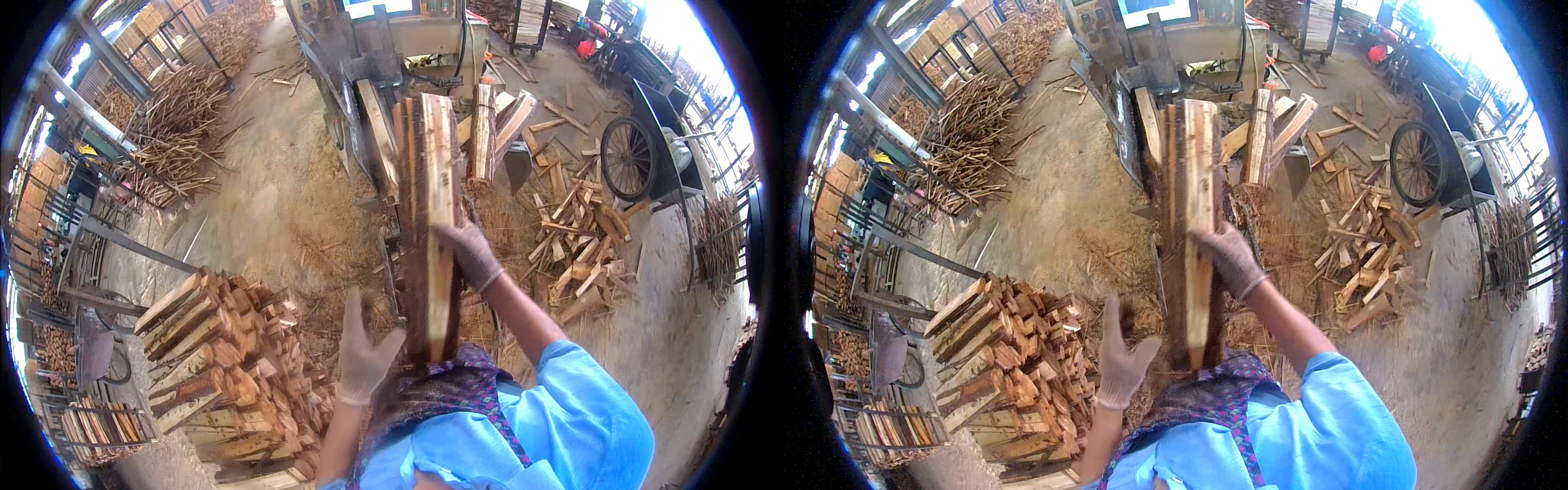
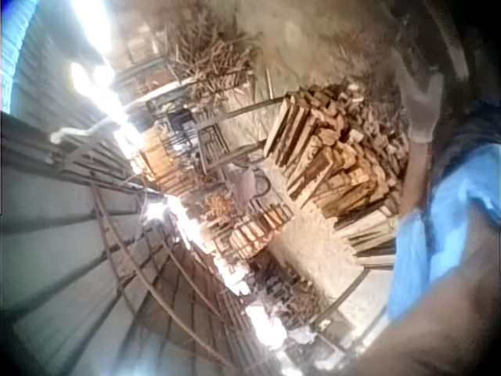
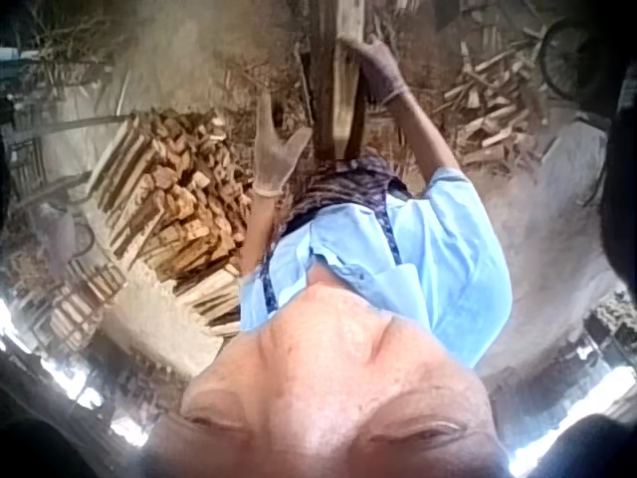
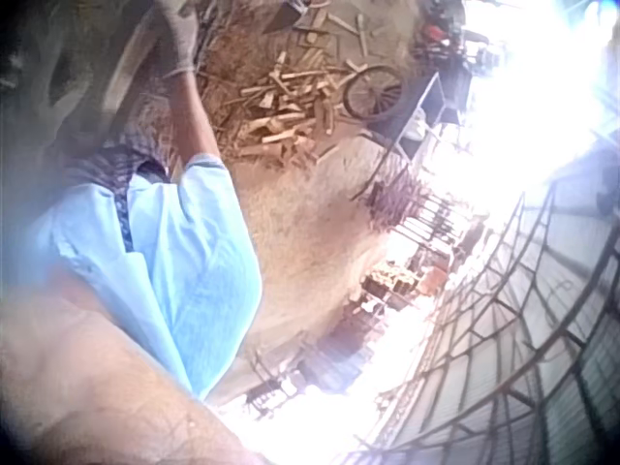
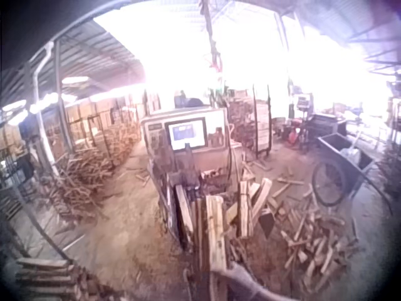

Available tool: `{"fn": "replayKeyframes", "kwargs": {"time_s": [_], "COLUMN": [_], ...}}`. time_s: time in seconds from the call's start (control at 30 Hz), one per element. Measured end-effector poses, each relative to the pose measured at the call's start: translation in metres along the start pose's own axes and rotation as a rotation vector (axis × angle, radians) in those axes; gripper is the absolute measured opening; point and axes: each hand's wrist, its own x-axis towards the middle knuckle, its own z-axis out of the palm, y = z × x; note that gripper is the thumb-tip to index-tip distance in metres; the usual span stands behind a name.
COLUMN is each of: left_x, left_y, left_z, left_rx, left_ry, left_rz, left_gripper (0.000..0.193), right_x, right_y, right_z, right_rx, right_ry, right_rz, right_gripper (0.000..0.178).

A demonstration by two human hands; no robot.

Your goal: The person repeatedly picks up wooden planks from a stack and feeds them into a planer machine. The person wears gloves and handles the wood with both hands, placing the processed planks onto a growing pile after they exit the machine.

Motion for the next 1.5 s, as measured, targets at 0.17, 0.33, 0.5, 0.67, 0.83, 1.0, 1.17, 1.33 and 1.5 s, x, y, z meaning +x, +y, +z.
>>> {"fn": "replayKeyframes", "kwargs": {"time_s": [0.17, 0.33, 0.5, 0.67, 0.83, 1.0, 1.17, 1.33, 1.5], "left_x": [-0.115, -0.201, -0.244, -0.240, -0.237, -0.259, -0.193, -0.253, -0.141], "left_y": [-0.100, -0.121, -0.122, -0.135, -0.155, -0.165, -0.145, -0.225, -0.100], "left_z": [-0.004, -0.014, -0.006, 0.012, 0.007, 0.000, -0.005, -0.020, -0.034], "left_rx": [-0.466, -0.728, -0.685, -0.830, -1.013, -1.142, -0.815, -0.289, -1.216], "left_ry": [0.316, 0.541, 0.710, 0.790, 0.821, 0.898, 0.608, 0.117, 0.582], "left_rz": [-0.606, -0.895, -1.008, -1.137, -1.238, -1.287, -1.325, -0.783, -1.315], "left_gripper": [0.075, 0.068, 0.058, 0.056, 0.054, 0.054, 0.048, 0.043, 0.027], "right_x": [0.091, 0.231, 0.361, 0.394, 0.396, 0.337, 0.385, 0.374, 0.420], "right_y": [-0.040, -0.067, -0.074, -0.049, -0.038, -0.039, -0.028, -0.041, -0.012], "right_z": [-0.047, -0.042, 0.019, 0.066, 0.032, 0.039, 0.054, 0.088, 0.040], "right_rx": [-0.158, -0.460, -0.573, -0.878, -0.751, -0.841, -1.061, -0.879, -1.039], "right_ry": [0.006, 0.039, -0.048, 0.039, 0.075, -0.044, -0.061, -0.092, -0.223], "right_rz": [-0.050, -0.091, -0.143, 0.025, -0.155, -0.078, -0.365, -0.071, 0.035], "right_gripper": [0.073, 0.072, 0.079, 0.090, 0.087, 0.080, 0.046, 0.084, 0.105]}}
